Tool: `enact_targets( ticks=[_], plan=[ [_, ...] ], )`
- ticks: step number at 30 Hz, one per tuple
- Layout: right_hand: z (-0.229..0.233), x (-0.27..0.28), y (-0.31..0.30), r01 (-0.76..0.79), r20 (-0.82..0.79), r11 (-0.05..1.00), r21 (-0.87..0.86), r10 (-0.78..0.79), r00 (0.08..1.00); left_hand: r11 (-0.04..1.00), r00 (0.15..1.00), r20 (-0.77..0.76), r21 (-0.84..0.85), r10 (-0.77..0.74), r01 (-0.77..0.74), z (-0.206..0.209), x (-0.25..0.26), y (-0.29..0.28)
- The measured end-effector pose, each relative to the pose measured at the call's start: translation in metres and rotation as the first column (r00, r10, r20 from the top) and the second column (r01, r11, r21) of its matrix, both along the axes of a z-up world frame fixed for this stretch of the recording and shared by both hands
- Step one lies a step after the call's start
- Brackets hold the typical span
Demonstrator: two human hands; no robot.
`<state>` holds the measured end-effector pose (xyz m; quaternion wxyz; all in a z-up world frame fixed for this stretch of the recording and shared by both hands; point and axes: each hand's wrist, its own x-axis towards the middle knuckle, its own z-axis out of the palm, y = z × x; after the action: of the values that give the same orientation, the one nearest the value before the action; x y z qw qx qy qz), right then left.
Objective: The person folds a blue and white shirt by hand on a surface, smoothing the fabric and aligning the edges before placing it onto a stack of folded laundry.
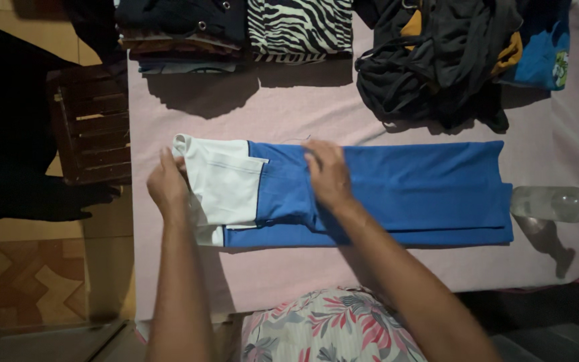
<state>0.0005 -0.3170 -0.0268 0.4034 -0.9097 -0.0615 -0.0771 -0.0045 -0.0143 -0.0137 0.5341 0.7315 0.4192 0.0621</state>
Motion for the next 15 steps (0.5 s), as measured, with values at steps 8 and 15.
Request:
enact_targets(
  ticks=[8, 15],
  plan=[
    [-0.021, 0.035, -0.030, -0.002, -0.021, 0.936, -0.352, -0.006, 1.000, 0.996, 0.992, -0.108, -0.064, -0.068, 0.061, -0.013, 0.024, 0.014],
    [-0.009, 0.023, -0.019, 0.069, 0.134, 0.960, -0.270, -0.034, 0.990, 0.977, 0.998, 0.023, -0.205, -0.056, 0.059, -0.023, 0.003, 0.035]
  ],
)
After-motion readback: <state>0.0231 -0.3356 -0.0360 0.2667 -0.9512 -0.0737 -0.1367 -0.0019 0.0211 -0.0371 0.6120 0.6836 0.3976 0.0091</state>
